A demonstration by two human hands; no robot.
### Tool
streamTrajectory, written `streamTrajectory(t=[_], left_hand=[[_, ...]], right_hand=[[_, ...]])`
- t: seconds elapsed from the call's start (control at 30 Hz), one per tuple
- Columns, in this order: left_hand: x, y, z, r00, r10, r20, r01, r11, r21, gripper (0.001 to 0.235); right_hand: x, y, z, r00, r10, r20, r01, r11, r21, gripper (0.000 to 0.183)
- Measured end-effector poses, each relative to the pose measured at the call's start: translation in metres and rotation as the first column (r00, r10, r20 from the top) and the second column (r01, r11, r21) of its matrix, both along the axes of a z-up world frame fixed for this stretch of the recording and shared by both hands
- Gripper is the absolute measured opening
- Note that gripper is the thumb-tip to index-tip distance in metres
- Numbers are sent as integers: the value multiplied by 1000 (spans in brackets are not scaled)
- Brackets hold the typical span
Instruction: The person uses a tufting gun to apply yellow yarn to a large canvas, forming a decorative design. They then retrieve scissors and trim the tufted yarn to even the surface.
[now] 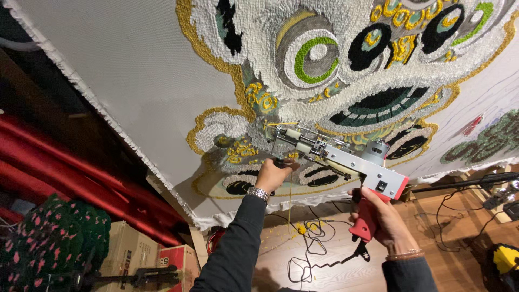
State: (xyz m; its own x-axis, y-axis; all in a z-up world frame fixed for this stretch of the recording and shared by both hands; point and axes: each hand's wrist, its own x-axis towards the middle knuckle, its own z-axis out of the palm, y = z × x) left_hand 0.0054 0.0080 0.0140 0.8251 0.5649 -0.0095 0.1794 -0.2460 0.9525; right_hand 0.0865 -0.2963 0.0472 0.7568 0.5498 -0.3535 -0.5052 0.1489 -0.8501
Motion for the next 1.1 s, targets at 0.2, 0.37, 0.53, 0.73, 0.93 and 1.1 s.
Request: streamTrajectory(t=[0.2,0.37,0.53,0.73,0.93,1.1], left_hand=[[17,4,8,991,-43,125,57,992,-111,36],[36,5,5,996,-73,41,79,981,-178,44],[52,14,3,993,-72,94,80,993,-88,40],[58,16,10,997,-60,41,62,997,-51,46],[65,20,10,995,-94,16,92,994,61,52],[73,25,5,993,-105,45,103,994,44,52]], right_hand=[[19,1,10,972,95,213,-60,984,-166,29],[53,-7,31,668,259,698,71,911,-406,25],[98,-6,53,-378,303,875,218,947,-234,37],[117,-17,67,115,463,879,189,858,-477,25],[103,-10,94,32,519,854,269,819,-507,29],[93,-4,107,70,504,861,241,829,-505,44]])
